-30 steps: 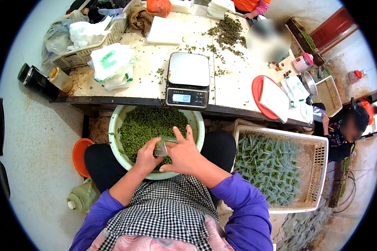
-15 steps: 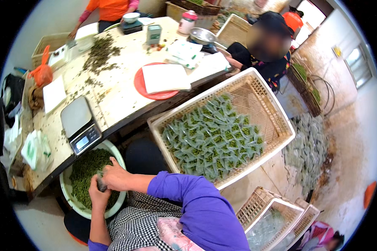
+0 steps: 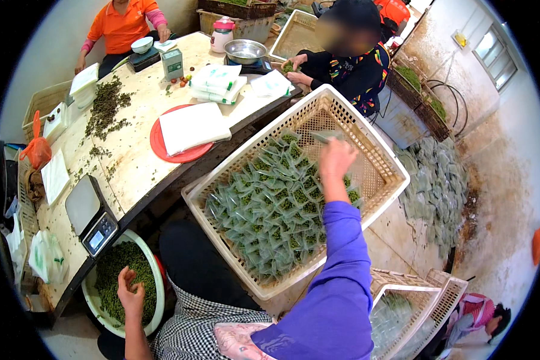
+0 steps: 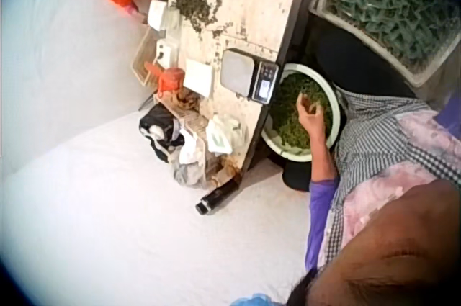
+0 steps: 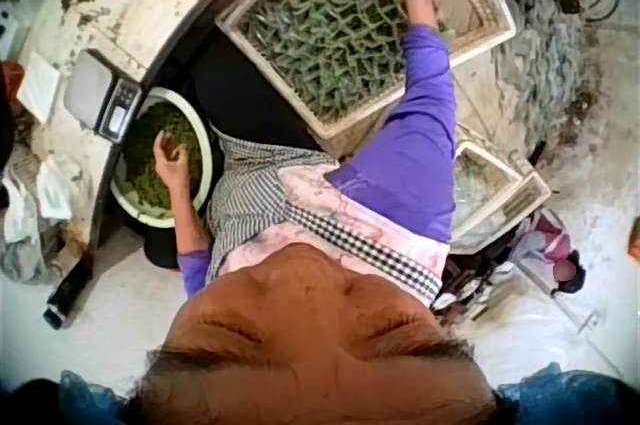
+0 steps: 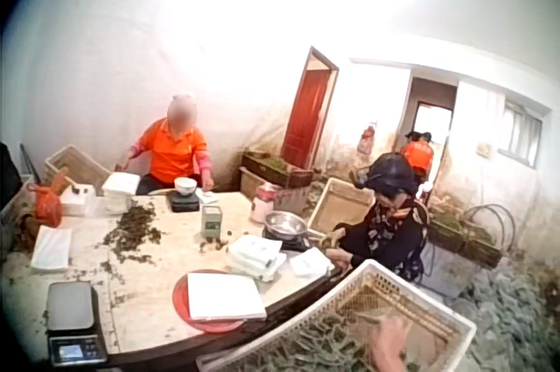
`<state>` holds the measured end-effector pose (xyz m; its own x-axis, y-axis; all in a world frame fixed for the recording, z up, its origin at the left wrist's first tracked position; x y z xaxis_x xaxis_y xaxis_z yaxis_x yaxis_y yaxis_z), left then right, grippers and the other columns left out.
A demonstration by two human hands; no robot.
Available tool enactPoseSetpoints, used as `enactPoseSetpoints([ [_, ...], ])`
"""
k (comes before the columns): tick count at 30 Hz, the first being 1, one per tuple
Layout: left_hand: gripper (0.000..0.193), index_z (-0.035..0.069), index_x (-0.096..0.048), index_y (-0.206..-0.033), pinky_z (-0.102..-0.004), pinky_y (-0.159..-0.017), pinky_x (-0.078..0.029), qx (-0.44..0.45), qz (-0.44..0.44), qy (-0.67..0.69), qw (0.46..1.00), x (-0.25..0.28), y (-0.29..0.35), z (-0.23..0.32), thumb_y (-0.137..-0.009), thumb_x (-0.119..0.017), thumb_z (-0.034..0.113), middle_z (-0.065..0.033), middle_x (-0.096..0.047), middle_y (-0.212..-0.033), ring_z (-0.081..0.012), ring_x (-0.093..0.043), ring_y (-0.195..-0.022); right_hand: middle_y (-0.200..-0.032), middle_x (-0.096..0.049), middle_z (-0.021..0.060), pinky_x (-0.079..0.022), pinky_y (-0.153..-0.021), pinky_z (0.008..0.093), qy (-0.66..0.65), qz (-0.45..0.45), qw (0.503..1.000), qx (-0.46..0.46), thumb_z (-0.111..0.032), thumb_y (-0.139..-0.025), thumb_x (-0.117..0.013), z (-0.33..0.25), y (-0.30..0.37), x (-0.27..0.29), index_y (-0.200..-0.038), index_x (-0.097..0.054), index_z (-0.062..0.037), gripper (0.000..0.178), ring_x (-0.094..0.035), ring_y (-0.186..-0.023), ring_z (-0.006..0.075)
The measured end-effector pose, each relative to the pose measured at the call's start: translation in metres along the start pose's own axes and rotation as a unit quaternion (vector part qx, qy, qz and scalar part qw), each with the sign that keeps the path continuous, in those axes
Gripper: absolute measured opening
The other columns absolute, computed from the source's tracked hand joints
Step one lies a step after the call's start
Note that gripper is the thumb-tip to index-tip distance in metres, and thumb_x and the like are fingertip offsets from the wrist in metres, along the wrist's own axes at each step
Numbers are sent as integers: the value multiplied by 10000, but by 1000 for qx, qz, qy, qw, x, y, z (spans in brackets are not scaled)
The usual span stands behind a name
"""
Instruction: The person scoops green tea leaves from a large bowl into small plastic bags, weighs each bag on a digital scale, and places the filled bags into a white basket. The process is repeated continuously.
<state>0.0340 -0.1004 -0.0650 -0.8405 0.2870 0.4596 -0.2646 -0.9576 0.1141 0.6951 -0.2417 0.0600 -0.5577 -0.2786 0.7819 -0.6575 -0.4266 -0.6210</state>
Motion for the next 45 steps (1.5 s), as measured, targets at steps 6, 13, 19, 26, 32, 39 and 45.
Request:
enactPoseSetpoints([
  [6,581,34,-537,-1327,-313,-820,-559,-17,-7,0,1000,-6,5,-1,-776,-649,-114,-153,-615,-1242,-244,-624,-1146,-1080,-709,196,-520,-821,535,93,-309,945,-47,-244,-860,-554,93,40,-87,-1018,-748,-115,282,-687,-1016,375],
  [13,282,85,-706,-1040,-381,-828,-553,-142,121,-162,969,48,3,26,-762,-748,67,-105,-691,-1107,-274,-661,-1022,-959,-701,44,-433,-873,436,61,-16,996,60,-255,-815,-692,-13,32,10,-899,-722,-179,117,-641,-1016,267],
  [19,200,65,-671,-879,-405,-836,-505,-172,354,-244,886,162,-15,49,-702,-756,22,-97,-659,-958,-301,-627,-948,-934,-657,102,-395,-975,451,-330,53,887,319,-58,-791,-692,-228,49,69,-878,-643,-58,100,-609,-1054,341],
  [26,169,68,-691,-912,-423,-795,-505,-125,450,-366,805,272,-64,38,-752,-742,93,-94,-642,-934,-317,-610,-919,-968,-665,114,-439,-951,440,-640,-27,665,384,32,-739,-706,-468,159,171,-882,-653,-53,174,-603,-1054,335],
  [32,95,64,-688,-864,-403,-690,-518,-124,417,-329,838,282,-87,8,-781,-730,85,-82,-642,-824,-286,-627,-777,-939,-670,74,-416,-948,442,-694,-78,544,465,-56,-740,-739,-584,260,257,-864,-655,-69,150,-604,-1037,316],
  [39,143,9,-596,-799,-272,-608,-449,-59,377,-48,923,287,-77,13,-802,-738,-6,-23,-590,-778,-94,-515,-664,-1101,-629,79,-305,-1046,463,-667,-89,595,440,-211,-749,-770,-655,313,325,-1021,-648,-85,323,-526,-1176,285],
  [45,163,9,-572,-828,-266,-635,-476,-161,427,-11,890,259,-53,25,-791,-724,-38,-48,-605,-903,-112,-566,-702,-956,-667,70,-457,-876,381,-726,-317,535,293,-160,-787,-747,-643,340,323,-1034,-633,-47,295,-624,-942,212],
])
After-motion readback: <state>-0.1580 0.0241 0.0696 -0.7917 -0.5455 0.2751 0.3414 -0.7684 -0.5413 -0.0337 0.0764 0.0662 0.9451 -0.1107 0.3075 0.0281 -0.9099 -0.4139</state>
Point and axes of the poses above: each hand's wrist, its own y-axis away from the middle knuckle, its own x-axis out of the back of the hand, z = x × y, the point moved 3 cm from there along -y, towards the middle knuckle
